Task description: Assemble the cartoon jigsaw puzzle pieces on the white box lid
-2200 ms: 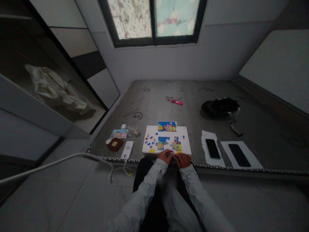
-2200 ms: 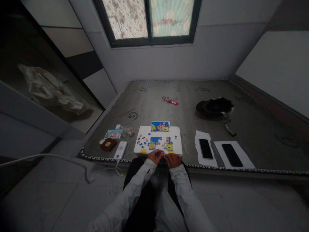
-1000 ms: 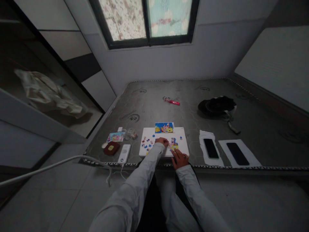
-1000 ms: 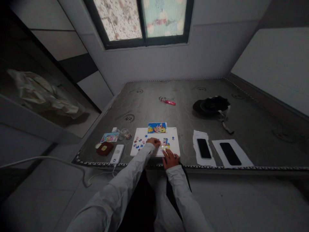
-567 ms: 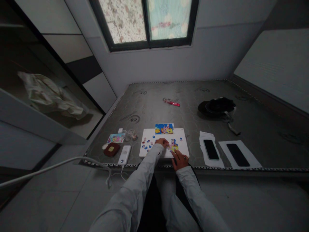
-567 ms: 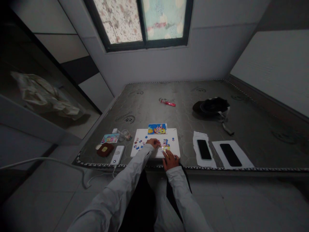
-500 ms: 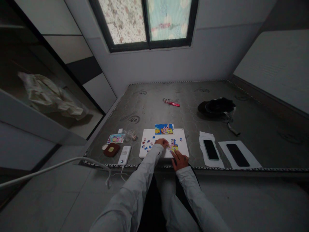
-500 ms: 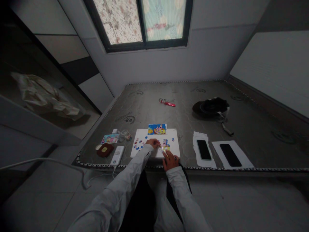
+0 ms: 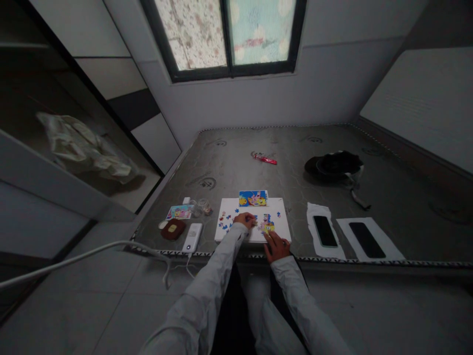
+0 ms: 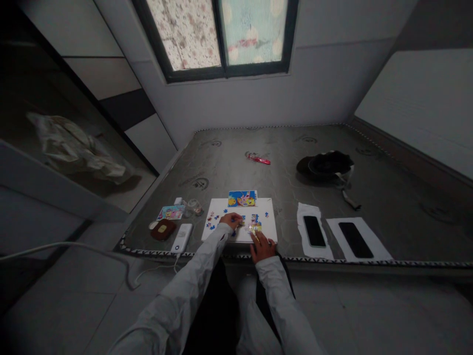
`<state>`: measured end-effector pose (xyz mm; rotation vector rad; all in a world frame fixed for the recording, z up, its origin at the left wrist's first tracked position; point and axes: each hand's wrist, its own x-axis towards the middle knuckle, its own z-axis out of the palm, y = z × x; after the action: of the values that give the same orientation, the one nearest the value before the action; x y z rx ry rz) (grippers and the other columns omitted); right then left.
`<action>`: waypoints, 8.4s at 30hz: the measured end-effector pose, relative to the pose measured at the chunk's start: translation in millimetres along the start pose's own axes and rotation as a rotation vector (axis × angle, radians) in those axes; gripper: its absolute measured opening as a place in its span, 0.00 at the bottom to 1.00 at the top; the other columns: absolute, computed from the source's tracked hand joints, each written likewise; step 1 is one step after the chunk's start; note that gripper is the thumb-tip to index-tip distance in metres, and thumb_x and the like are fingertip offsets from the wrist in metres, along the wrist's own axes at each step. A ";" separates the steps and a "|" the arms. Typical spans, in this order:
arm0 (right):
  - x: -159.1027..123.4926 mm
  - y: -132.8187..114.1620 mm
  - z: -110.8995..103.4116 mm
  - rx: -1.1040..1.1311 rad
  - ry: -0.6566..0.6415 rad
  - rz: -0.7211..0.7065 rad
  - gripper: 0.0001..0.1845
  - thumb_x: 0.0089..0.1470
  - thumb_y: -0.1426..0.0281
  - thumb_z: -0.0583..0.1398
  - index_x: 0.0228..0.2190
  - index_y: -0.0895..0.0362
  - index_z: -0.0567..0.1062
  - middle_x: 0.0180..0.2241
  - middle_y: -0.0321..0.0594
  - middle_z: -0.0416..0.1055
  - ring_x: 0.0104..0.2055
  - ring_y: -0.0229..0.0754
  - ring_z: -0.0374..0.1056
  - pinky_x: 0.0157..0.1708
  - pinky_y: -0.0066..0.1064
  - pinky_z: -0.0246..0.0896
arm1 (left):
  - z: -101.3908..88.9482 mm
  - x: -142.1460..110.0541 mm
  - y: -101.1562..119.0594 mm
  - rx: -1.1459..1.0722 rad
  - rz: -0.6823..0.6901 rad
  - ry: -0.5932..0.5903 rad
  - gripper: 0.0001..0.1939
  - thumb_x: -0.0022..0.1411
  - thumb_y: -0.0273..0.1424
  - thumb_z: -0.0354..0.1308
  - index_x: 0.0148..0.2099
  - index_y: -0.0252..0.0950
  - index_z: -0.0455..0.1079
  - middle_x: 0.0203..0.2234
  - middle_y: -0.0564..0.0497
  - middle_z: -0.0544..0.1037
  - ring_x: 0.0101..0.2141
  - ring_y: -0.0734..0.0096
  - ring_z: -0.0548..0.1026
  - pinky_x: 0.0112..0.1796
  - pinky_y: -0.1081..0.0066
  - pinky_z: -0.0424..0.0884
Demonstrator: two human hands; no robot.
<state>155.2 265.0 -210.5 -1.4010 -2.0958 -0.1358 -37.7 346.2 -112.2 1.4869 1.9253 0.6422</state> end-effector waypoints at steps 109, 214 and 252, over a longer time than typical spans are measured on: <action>-1.8 3.9 7.2 0.013 -0.004 0.005 0.27 0.58 0.61 0.57 0.59 0.43 0.65 0.58 0.38 0.68 0.58 0.45 0.61 0.53 0.41 0.44 | 5.3 -20.9 -1.5 0.227 0.142 -0.037 0.16 0.64 0.30 0.55 0.53 0.40 0.74 0.49 0.47 0.77 0.50 0.66 0.73 0.53 0.70 0.65; -1.4 3.9 7.3 -0.004 -0.047 0.022 0.26 0.57 0.62 0.57 0.58 0.44 0.68 0.57 0.40 0.68 0.60 0.47 0.60 0.53 0.41 0.45 | 30.8 -39.8 7.9 0.153 -0.177 -0.007 0.13 0.55 0.35 0.63 0.43 0.39 0.75 0.37 0.50 0.82 0.42 0.65 0.78 0.44 0.70 0.70; -2.7 3.9 8.7 -0.005 -0.020 0.010 0.24 0.58 0.62 0.56 0.56 0.46 0.70 0.58 0.40 0.68 0.58 0.46 0.61 0.53 0.42 0.44 | 24.8 -76.2 -3.1 0.233 0.078 0.002 0.14 0.66 0.39 0.54 0.51 0.46 0.74 0.47 0.50 0.75 0.44 0.68 0.74 0.45 0.72 0.70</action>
<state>155.6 268.0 -219.9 -1.4216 -2.1056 -0.1241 -8.2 271.9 -118.2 1.7113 2.0068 0.4647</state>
